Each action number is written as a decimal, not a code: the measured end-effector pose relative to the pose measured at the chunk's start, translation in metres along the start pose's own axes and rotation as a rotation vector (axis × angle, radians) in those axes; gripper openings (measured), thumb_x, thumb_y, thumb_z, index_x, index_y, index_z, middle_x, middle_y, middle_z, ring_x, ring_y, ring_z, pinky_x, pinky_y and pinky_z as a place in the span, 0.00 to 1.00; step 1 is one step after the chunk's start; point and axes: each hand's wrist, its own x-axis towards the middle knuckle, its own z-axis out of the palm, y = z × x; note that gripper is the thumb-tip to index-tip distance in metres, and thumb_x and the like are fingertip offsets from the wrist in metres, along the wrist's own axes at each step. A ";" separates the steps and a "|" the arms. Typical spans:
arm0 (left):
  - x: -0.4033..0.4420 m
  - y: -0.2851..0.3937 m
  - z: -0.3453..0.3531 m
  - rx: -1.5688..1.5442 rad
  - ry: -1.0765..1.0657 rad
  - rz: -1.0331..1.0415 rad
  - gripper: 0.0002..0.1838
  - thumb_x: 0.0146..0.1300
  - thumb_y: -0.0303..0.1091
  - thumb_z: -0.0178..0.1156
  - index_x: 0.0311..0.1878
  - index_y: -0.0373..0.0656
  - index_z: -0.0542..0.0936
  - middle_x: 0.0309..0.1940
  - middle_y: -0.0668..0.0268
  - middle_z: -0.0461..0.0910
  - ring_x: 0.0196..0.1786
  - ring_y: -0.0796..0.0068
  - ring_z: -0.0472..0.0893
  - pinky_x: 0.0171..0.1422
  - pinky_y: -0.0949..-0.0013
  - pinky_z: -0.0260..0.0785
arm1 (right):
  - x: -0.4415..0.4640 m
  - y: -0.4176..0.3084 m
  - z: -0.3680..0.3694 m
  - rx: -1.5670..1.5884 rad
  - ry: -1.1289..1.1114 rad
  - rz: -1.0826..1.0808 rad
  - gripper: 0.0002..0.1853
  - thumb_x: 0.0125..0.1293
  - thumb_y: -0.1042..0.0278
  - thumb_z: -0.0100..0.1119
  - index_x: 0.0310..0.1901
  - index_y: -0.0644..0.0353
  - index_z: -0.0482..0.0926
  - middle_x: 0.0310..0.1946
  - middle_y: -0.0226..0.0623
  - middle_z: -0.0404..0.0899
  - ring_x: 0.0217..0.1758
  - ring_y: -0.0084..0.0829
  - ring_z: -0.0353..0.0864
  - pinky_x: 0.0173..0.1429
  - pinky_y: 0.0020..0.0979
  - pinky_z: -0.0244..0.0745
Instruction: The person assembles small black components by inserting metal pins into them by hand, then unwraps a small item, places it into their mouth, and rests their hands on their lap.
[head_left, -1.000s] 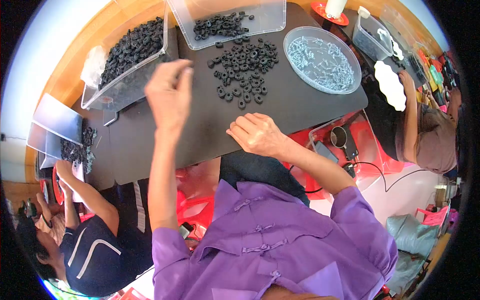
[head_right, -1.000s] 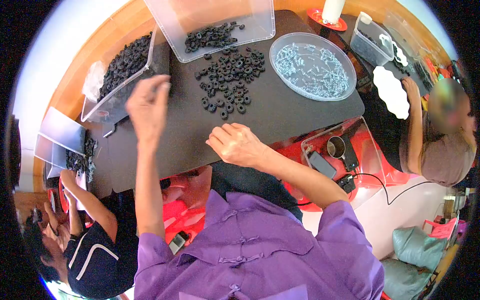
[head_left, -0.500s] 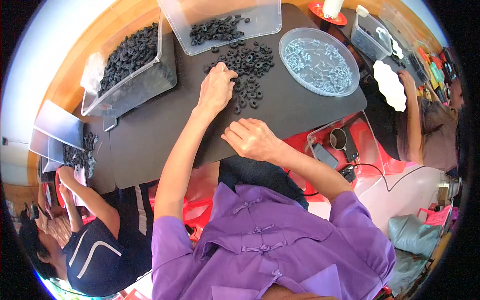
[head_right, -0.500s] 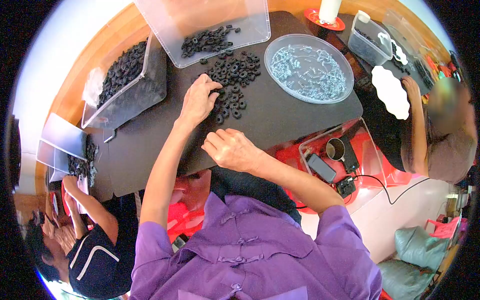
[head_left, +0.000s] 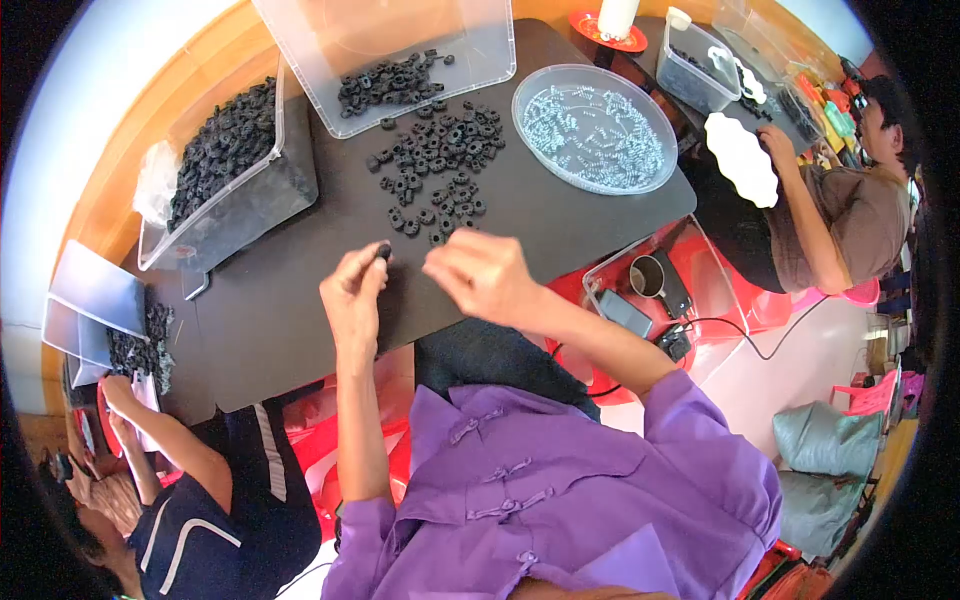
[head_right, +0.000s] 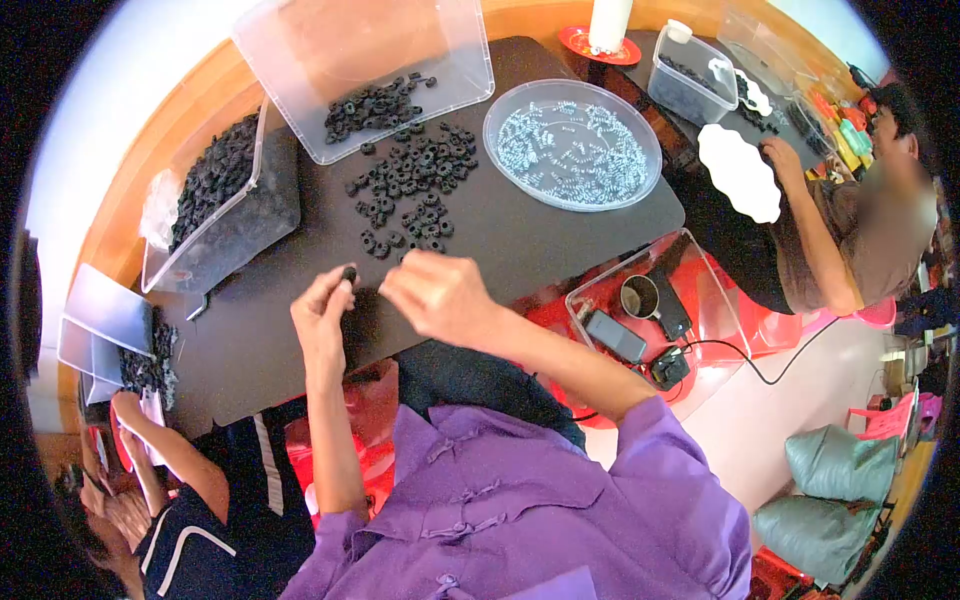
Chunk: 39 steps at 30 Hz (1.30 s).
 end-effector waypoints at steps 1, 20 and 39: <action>-0.008 0.000 0.001 -0.043 0.006 -0.027 0.11 0.60 0.22 0.56 0.45 0.34 0.81 0.31 0.71 0.75 0.32 0.84 0.71 0.37 0.80 0.64 | 0.004 0.007 -0.006 -0.035 0.007 0.086 0.04 0.54 0.73 0.63 0.30 0.63 0.80 0.22 0.38 0.76 0.24 0.35 0.77 0.28 0.32 0.73; -0.022 -0.009 -0.003 -0.394 0.052 0.026 0.14 0.61 0.23 0.56 0.51 0.37 0.80 0.30 0.72 0.76 0.30 0.86 0.72 0.37 0.80 0.68 | 0.038 0.161 -0.119 -0.732 -0.360 0.581 0.09 0.54 0.78 0.56 0.37 0.63 0.82 0.33 0.49 0.82 0.40 0.48 0.81 0.47 0.41 0.74; -0.020 -0.013 -0.008 -0.471 0.097 0.043 0.08 0.60 0.26 0.62 0.43 0.38 0.77 0.35 0.72 0.76 0.34 0.86 0.73 0.42 0.79 0.68 | 0.039 0.022 -0.026 0.689 -0.340 0.709 0.07 0.63 0.70 0.58 0.39 0.62 0.81 0.32 0.27 0.77 0.32 0.17 0.73 0.38 0.21 0.71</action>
